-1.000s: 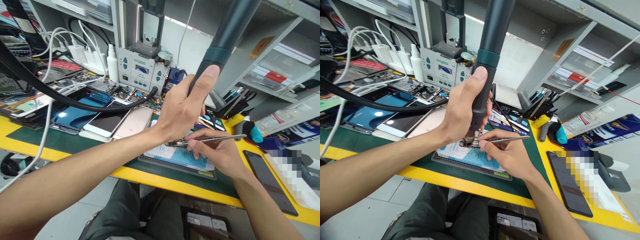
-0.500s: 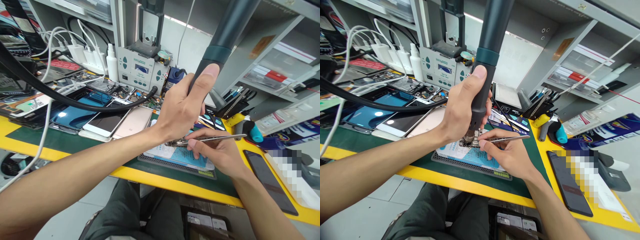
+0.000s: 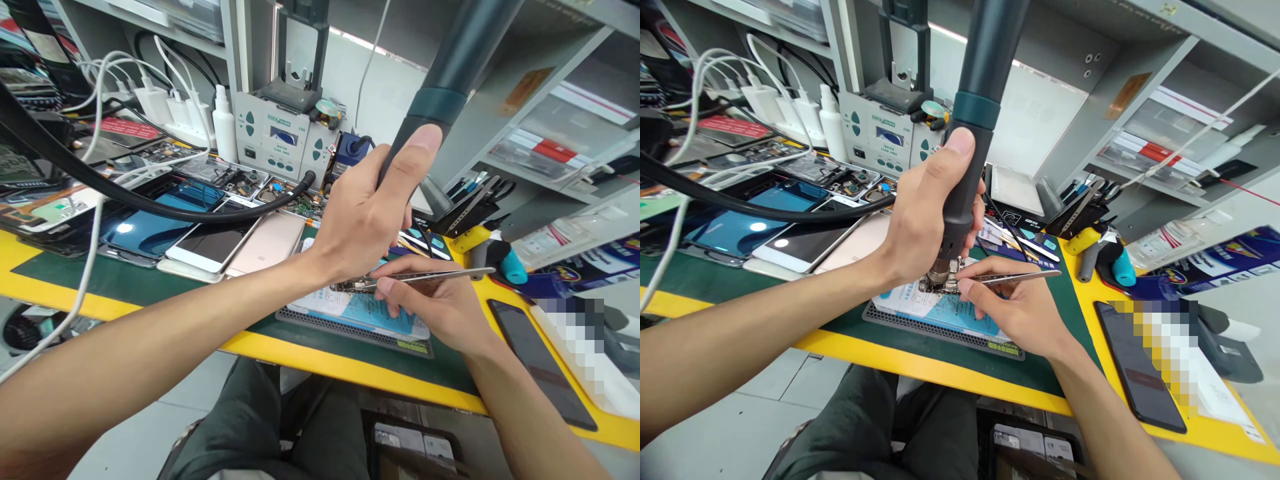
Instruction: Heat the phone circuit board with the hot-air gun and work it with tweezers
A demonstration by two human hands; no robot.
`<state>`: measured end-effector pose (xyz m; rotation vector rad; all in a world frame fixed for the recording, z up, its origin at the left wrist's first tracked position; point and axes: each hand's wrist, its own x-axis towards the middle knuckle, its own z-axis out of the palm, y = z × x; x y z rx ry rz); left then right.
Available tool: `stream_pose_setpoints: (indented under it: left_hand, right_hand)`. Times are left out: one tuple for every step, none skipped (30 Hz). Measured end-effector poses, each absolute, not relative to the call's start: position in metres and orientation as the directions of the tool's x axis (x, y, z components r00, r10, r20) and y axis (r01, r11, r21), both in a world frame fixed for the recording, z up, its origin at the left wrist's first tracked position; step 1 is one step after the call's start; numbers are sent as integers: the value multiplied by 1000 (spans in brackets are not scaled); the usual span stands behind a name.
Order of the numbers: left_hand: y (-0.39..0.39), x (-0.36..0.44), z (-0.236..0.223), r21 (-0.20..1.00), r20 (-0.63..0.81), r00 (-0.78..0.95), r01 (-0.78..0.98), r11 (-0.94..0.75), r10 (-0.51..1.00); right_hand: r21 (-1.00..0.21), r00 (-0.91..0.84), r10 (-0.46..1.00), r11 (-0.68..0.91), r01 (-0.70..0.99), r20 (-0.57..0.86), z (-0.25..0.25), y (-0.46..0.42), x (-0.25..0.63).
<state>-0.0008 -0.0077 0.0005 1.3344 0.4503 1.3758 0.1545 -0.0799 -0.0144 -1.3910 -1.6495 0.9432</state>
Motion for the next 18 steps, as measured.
stream_pose_setpoints:
  left_hand:
    - [-8, -1, 0, 844, 450, 250, -432, -317, 858]
    - [-8, -1, 0, 843, 450, 249, -434, -317, 857]
    - [-8, -1, 0, 845, 447, 248, -433, -314, 860]
    - [-8, -1, 0, 848, 441, 247, -429, -311, 863]
    - [-7, -1, 1, 851, 435, 245, -426, -307, 867]
    - [-7, -1, 1, 854, 431, 242, -422, -306, 869]
    - [-7, -1, 1, 856, 428, 242, -418, -304, 871]
    - [-7, -1, 2, 857, 428, 244, -415, -305, 871]
    - [-7, -1, 2, 857, 429, 245, -415, -306, 869]
    - [-7, -1, 2, 856, 431, 246, -416, -307, 868]
    - [-7, -1, 2, 856, 431, 247, -416, -307, 868]
    - [-7, -1, 2, 856, 430, 245, -417, -306, 869]
    - [-8, -1, 3, 856, 428, 242, -417, -305, 871]
    - [-8, -1, 3, 858, 424, 239, -414, -303, 874]
    - [-8, 0, 3, 861, 419, 236, -409, -302, 877]
    - [-8, 0, 3, 864, 415, 234, -403, -301, 879]
    - [-8, 0, 3, 867, 412, 233, -398, -300, 881]
    - [-8, 0, 3, 869, 409, 234, -394, -298, 882]
  right_hand:
    - [-897, -109, 990, 129, 422, 91, -15, -80, 155]
    - [-898, -109, 990, 129, 420, 91, -15, -80, 155]
    - [-899, -108, 990, 128, 418, 91, -15, -80, 155]
    - [-899, -107, 990, 127, 418, 90, -15, -80, 155]
    - [-898, -107, 990, 125, 421, 88, -15, -80, 155]
    - [-896, -106, 991, 123, 427, 86, -15, -80, 155]
    - [-893, -103, 991, 121, 434, 84, -15, -80, 155]
    - [-889, -100, 991, 119, 441, 83, -15, -80, 154]
    - [-888, -99, 992, 119, 444, 84, -15, -80, 154]
    - [-888, -98, 991, 122, 443, 87, -15, -80, 154]
    - [-890, -99, 991, 125, 439, 91, -15, -80, 154]
    - [-892, -99, 990, 129, 434, 95, -15, -80, 154]
    - [-894, -101, 990, 133, 428, 99, -15, -80, 154]
    - [-896, -100, 990, 135, 423, 102, -14, -80, 154]
    - [-898, -100, 990, 135, 419, 102, -14, -80, 154]
    - [-900, -100, 990, 134, 416, 101, -14, -80, 153]
    - [-900, -99, 990, 131, 416, 98, -14, -80, 153]
    - [-900, -97, 991, 128, 417, 96, -14, -80, 153]
